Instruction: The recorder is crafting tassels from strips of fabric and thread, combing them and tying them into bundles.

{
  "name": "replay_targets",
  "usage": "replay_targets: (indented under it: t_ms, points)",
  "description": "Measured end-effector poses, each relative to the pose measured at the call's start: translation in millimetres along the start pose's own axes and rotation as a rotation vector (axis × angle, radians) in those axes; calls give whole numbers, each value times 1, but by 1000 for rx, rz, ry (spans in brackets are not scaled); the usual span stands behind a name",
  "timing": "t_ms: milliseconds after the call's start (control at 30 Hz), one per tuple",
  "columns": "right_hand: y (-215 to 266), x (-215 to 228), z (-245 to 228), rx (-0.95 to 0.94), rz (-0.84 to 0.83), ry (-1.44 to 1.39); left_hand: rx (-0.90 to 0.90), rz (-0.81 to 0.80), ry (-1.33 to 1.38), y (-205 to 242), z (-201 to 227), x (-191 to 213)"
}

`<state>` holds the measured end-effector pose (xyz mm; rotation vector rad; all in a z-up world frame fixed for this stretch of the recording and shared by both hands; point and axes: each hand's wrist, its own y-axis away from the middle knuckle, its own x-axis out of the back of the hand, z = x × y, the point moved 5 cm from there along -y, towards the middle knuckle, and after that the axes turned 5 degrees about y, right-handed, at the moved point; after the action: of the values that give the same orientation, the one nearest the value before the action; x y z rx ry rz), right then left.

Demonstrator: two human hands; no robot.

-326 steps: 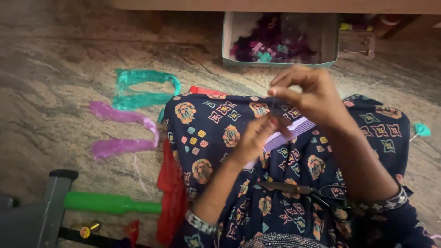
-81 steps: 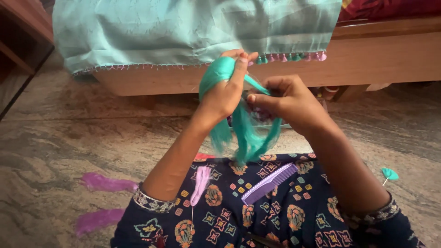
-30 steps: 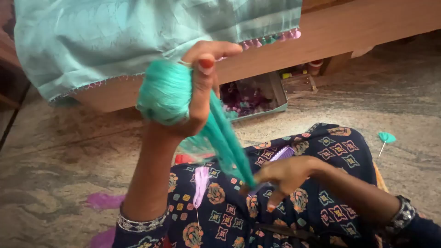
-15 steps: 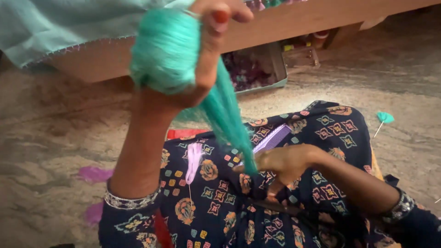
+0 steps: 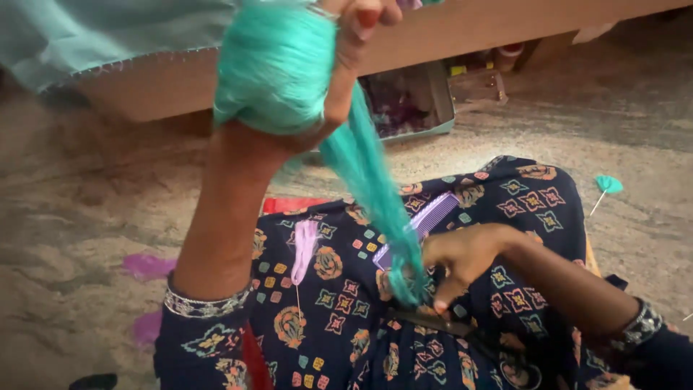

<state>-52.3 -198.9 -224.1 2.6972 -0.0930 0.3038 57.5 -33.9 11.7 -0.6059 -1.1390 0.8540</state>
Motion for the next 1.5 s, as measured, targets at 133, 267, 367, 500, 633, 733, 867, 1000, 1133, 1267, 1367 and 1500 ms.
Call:
replay_targets:
  t_ms: [133,267,367,500,633,733,867,1000,1133,1267,1367,1500]
  points:
    - [-9,-5,33,-167,46,184,5,3,-40,10,1,-2]
    - [2,-9,72,-158,-49,261,12,5,-126,4,-6,7]
    - [28,33,42,98,345,109,43,17,-219,6,-4,11]
    - [69,94,-17,-215,1058,-35,309,-5,-225,10,-9,-14]
    - [61,114,-108,290,1283,-181,370,-38,-376,18,-22,-45]
    - [28,118,-85,368,1172,-458,483,18,-431,16,-32,-37]
    - [22,112,-27,345,1186,-667,512,214,-460,29,-38,-3]
    - [27,94,26,347,1102,-972,610,475,-372,40,-37,20]
    - [31,73,88,296,999,-1079,642,656,-239,40,-35,25]
    - [27,45,120,303,871,-1139,626,704,-292,36,-30,22]
    - [23,31,142,230,903,-1220,584,709,-423,38,-32,21]
    - [23,23,177,19,1025,-1196,480,586,-459,35,-23,10]
